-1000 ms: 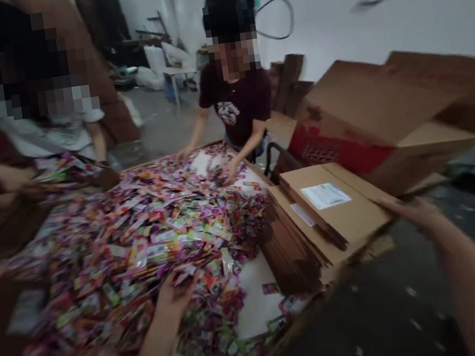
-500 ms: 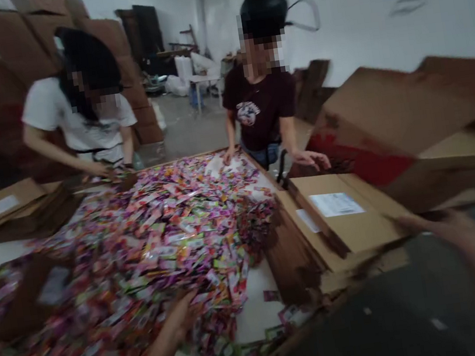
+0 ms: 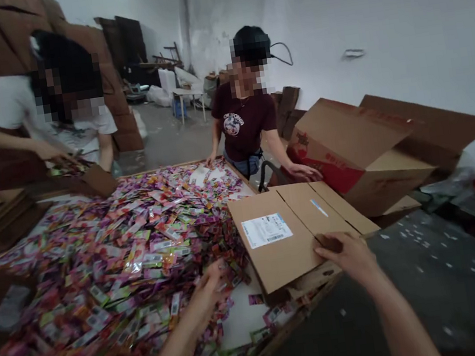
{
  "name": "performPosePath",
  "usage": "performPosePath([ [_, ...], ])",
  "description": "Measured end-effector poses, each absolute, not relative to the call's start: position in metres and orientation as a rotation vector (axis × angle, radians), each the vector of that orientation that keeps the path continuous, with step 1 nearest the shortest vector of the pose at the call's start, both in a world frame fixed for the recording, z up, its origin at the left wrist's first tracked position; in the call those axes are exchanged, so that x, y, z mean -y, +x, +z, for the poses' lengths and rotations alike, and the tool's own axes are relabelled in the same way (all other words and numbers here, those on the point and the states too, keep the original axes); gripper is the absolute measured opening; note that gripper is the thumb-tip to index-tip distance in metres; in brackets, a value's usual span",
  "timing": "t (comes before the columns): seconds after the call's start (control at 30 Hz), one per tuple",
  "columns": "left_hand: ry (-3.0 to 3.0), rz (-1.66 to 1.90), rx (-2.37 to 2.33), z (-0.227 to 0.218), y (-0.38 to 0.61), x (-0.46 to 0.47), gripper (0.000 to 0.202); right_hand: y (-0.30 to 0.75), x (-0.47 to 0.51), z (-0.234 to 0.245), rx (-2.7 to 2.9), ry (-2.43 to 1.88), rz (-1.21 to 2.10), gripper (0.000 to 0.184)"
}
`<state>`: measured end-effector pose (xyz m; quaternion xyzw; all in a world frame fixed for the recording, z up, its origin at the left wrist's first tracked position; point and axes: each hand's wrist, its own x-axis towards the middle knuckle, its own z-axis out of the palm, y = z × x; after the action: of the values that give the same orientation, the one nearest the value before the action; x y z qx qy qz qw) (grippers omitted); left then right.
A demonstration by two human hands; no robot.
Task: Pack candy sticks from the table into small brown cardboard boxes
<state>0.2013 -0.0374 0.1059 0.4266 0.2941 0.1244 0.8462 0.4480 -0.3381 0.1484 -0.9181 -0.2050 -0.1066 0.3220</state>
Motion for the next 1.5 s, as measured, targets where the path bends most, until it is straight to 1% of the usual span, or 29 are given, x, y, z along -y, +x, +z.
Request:
performPosePath([
  [0.1, 0.85, 0.326, -0.52, 0.152, 0.242, 0.05, 0.066, 0.388, 0.302, 0.151, 0.695, -2.326, -0.397, 0.041],
  [0.17, 0.867, 0.357, -0.52, 0.165, 0.236, 0.039, 0.065, 0.354, 0.282, 0.161, 0.755, -2.214, -0.389, 0.04],
  [0.2, 0.889, 0.375, -0.51, 0.166, 0.222, 0.03, 0.063, 0.341, 0.274, 0.167, 0.731, -2.151, -0.405, 0.044],
  [0.23, 0.921, 0.393, -0.494, 0.164, 0.201, 0.019, 0.061, 0.329, 0.266, 0.172, 0.672, -2.085, -0.431, 0.053],
  [0.3, 1.021, 0.415, -0.491, 0.153, 0.144, -0.005, 0.056, 0.308, 0.247, 0.179, 0.52, -1.913, -0.429, 0.077],
  [0.33, 1.089, 0.413, -0.519, 0.145, 0.112, -0.015, 0.053, 0.298, 0.233, 0.179, 0.467, -1.815, -0.357, 0.084],
  [0.37, 1.167, 0.406, -0.568, 0.137, 0.08, -0.024, 0.05, 0.286, 0.217, 0.177, 0.438, -1.714, -0.236, 0.086],
  [0.43, 1.315, 0.41, -0.71, 0.122, 0.018, -0.035, 0.043, 0.259, 0.179, 0.163, 0.39, -1.561, 0.042, 0.076],
  [0.5, 1.37, 0.508, -0.865, 0.11, -0.034, -0.038, 0.039, 0.225, 0.138, 0.142, 0.275, -1.534, 0.257, 0.065],
  [0.57, 1.286, 0.685, -1.036, 0.1, -0.075, -0.037, 0.038, 0.191, 0.103, 0.12, 0.209, -1.533, 0.439, 0.062],
  [0.67, 1.075, 0.87, -1.224, 0.083, -0.117, -0.036, 0.033, 0.153, 0.071, 0.095, 0.345, -1.466, 0.681, 0.07],
  [0.77, 0.985, 0.931, -1.215, 0.065, -0.145, -0.035, 0.029, 0.137, 0.058, 0.086, 0.501, -1.451, 0.805, 0.076],
  [0.83, 0.937, 0.952, -1.176, 0.057, -0.159, -0.033, 0.033, 0.134, 0.055, 0.088, 0.584, -1.443, 0.856, 0.074],
  [0.9, 0.933, 0.94, -1.12, 0.054, -0.17, -0.031, 0.042, 0.133, 0.052, 0.092, 0.673, -1.412, 0.887, 0.07],
  [1.03, 1.066, 0.84, -0.975, 0.051, -0.187, -0.028, 0.061, 0.127, 0.042, 0.097, 0.769, -1.34, 0.907, 0.065],
  [1.1, 1.089, 0.782, -0.956, 0.044, -0.194, -0.027, 0.074, 0.123, 0.035, 0.093, 0.777, -1.362, 0.885, 0.062],
  [1.23, 1.161, 0.67, -0.938, 0.015, -0.202, -0.031, 0.108, 0.116, 0.023, 0.075, 0.715, -1.631, 0.738, 0.048],
  [1.3, 1.263, 0.636, -0.939, 0.005, -0.201, -0.034, 0.12, 0.115, 0.022, 0.063, 0.678, -1.788, 0.711, 0.04],
  [1.33, 1.326, 0.639, -0.938, 0.004, -0.199, -0.035, 0.122, 0.114, 0.022, 0.058, 0.667, -1.845, 0.711, 0.036],
  [1.37, 1.397, 0.655, -0.926, 0.005, -0.197, -0.035, 0.12, 0.113, 0.022, 0.053, 0.661, -1.887, 0.707, 0.034],
  [1.4, 1.473, 0.683, -0.903, 0.009, -0.195, -0.035, 0.114, 0.111, 0.023, 0.049, 0.661, -1.92, 0.696, 0.032],
  [1.5, 1.719, 0.839, -0.845, 0.028, -0.189, -0.033, 0.084, 0.1, 0.019, 0.042, 0.705, -2.034, 0.642, 0.035],
])
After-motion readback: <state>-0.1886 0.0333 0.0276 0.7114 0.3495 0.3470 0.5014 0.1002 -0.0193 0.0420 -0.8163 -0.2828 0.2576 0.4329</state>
